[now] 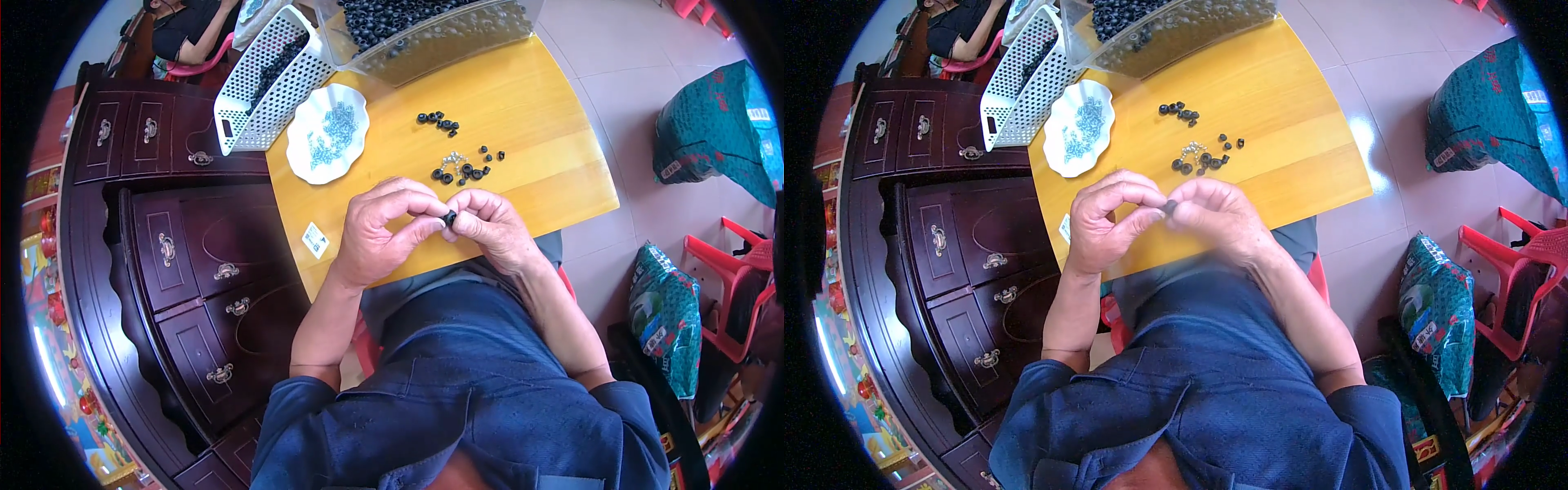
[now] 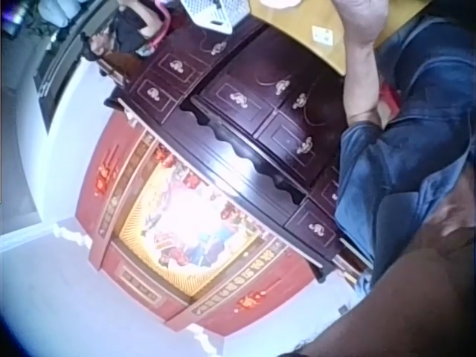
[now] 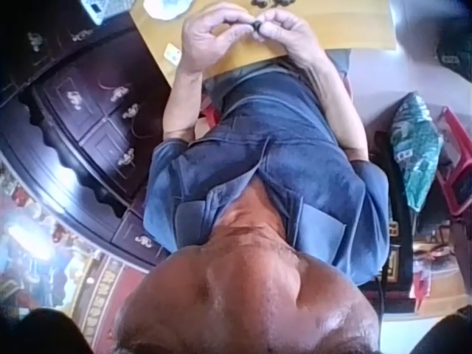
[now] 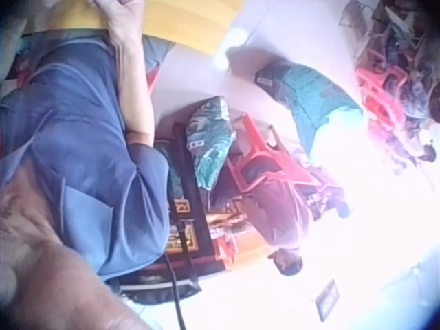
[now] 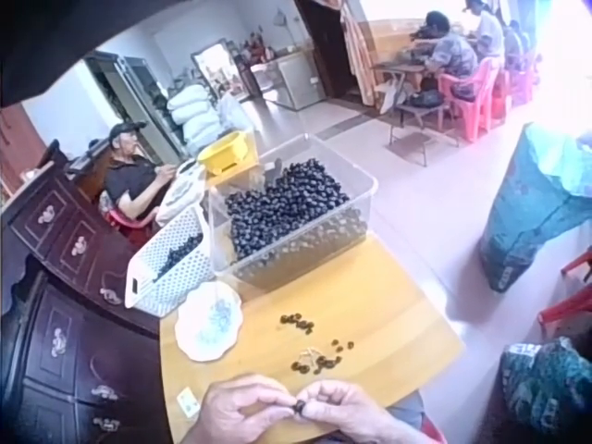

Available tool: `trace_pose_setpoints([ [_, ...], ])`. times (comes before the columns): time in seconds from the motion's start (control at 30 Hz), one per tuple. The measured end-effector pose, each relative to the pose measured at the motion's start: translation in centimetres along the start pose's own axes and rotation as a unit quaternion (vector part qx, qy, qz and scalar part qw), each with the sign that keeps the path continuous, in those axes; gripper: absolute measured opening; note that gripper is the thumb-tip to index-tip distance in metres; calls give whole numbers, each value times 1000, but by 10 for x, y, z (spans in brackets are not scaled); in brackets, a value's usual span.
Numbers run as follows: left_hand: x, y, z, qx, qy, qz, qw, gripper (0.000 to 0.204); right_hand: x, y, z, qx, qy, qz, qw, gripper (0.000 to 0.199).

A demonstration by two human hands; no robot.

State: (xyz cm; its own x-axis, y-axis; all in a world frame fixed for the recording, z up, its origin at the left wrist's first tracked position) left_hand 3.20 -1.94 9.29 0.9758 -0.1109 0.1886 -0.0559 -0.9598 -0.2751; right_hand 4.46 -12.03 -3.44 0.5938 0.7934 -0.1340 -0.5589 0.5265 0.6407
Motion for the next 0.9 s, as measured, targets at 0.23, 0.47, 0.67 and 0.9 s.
trace_pose_setpoints([
  [0.23, -3, 0, 7, -27, 7, -13, 1000, 15, 0, 1, -1, 3, 5, 0, 1000, 20],
  [0.47, -5, 0, 11, -26, 25, -36, 999, 14, 0, 0, -2, 15, 8, -4, 1000, 19],
  [0.67, -4, 0, 15, -53, 6, -33, 998, 14, 0, -2, -2, 15, 6, -5, 1000, 19],
  [0.9, -4, 10, 29, -252, -93, 30, 963, 17, -1, 1, -3, 30, 10, 5, 999, 18],
])
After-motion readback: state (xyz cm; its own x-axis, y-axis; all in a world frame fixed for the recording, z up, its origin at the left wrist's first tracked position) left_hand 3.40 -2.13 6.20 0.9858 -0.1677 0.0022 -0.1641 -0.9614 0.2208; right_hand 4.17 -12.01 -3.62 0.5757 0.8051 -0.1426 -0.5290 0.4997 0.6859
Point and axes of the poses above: each hand's wrist, its own x-axis towards the middle knuckle, its own y-axis out of the palm, z = x × y, the point moved 9 cm from there along x, towards the middle knuckle, and after that the axes turned 14 degrees about -x, right-handed, at the moved point
